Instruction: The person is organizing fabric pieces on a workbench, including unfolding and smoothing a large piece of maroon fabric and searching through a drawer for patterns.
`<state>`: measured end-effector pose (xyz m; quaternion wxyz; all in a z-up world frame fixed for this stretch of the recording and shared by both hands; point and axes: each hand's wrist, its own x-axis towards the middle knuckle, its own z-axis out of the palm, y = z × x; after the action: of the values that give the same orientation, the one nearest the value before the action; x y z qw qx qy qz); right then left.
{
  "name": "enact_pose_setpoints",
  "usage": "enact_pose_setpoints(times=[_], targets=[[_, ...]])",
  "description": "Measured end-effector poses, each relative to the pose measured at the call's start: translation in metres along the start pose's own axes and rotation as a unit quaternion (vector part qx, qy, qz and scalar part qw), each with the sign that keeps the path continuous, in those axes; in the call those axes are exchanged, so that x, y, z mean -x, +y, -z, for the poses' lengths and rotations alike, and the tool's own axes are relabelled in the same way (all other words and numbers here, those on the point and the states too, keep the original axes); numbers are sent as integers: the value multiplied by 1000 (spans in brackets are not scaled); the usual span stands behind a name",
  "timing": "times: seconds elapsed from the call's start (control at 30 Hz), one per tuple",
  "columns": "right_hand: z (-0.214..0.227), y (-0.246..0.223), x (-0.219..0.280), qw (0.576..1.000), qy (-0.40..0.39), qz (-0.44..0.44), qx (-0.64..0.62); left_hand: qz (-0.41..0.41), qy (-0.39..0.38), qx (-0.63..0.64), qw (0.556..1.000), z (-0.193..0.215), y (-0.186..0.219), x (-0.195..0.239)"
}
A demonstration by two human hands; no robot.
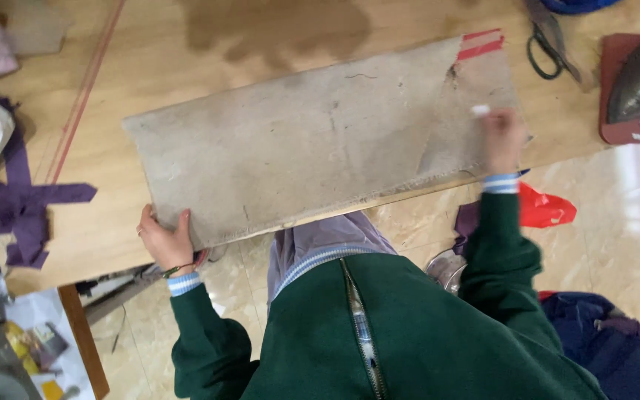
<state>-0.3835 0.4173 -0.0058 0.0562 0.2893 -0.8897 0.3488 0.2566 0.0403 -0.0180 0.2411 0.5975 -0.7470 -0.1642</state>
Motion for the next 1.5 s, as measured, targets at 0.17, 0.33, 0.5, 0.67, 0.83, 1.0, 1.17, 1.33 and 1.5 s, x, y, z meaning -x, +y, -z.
enact_pose_setpoints(times=[0.17, 0.33, 0.5, 0.67, 0.83, 1.0, 1.17, 1.33, 1.5], targets=[[53, 169, -17, 978, 153, -84, 118, 71, -85, 7, 994, 2, -2, -29], [75, 177, -12, 957, 204, -109, 173, 100, -157, -29, 982, 2, -9, -42], [34, 120, 7, 987, 141, -74, 37, 78, -175, -53, 980, -7, -33, -42], [6, 21, 21, 985, 37, -170, -22, 104, -193, -58, 974, 0, -11, -40], [7, 36, 0, 952, -81, -290, -58, 141, -187, -40, 971, -4, -15, -40], [24, -38, -23, 862, -127, -285, -399, 153, -188, -22, 970, 2, -2, -39], [-21, -249, -12, 880, -231, -204, -361, 147, -181, -20, 972, 0, -4, -38], [-124, -411, 91, 832, -445, -107, -313, 114, -161, -10, 980, -2, -5, -34], [-135, -517, 142, 703, -644, 97, -286, 107, -136, 14, 985, -15, -18, -29]])
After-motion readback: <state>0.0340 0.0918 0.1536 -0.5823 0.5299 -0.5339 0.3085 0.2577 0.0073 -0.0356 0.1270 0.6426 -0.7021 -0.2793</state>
